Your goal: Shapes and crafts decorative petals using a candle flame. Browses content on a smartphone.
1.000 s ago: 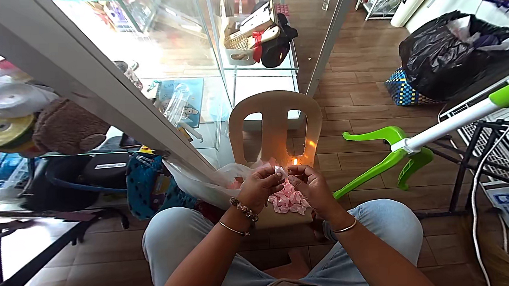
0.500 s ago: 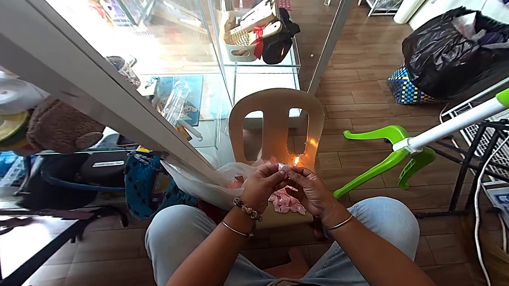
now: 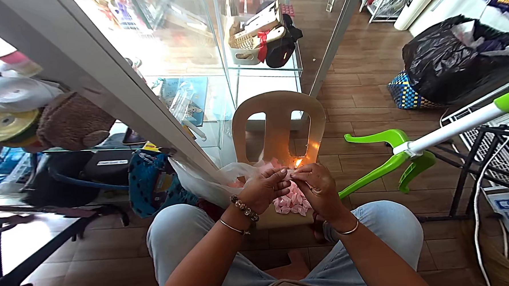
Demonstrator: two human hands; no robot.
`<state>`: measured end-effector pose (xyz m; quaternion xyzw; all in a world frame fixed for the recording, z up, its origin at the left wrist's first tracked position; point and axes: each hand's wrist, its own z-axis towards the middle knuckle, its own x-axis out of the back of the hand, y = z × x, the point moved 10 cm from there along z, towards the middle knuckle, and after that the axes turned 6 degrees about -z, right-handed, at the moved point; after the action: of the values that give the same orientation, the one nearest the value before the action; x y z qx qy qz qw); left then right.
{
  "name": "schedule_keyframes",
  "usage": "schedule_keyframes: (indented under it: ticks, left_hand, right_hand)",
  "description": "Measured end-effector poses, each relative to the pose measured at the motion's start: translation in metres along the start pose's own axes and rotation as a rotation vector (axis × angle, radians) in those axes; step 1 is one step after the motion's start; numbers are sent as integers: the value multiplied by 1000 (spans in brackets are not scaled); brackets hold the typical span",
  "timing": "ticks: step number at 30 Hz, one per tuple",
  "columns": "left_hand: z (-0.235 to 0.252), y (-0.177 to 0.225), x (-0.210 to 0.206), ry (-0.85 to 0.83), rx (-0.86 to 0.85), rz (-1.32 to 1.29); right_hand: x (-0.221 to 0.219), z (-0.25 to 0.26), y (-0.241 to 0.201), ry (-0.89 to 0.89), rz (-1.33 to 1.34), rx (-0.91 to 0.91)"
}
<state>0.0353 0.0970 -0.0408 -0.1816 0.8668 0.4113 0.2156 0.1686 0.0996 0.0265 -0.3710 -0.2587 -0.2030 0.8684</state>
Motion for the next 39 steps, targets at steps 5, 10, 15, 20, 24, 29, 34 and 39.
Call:
schedule_keyframes:
  ticks: [5,10,15,20,24,29,34,39]
  left_hand:
    - [-3,5,2,8,-31,-43]
    - [-4,8,3,19,-54,-60]
    - [-7,13,3,16,-90,-39]
    - [-8,13,3,18,-92,-41]
    - [-8,14,3,9,-92,-41]
    - [-7,13,4,17,-89,-49]
    - [-6,16,5,38,-150,-15]
    - [-12,29,1,44,-322,193]
  right_hand:
    - [3,0,-16,9,-127,182]
    - [2,-1,-20,9,-158,238]
    - [2,-2,-22,22,-144,265]
    - [2,-3,-22,30,-149,276]
    - [2,-3,-23,26,-153,280]
    - [2,-3,-25,19,-162,287]
    - [0,-2,-21,-2,-142,234]
    - [-7,1,2,-47,208,-59]
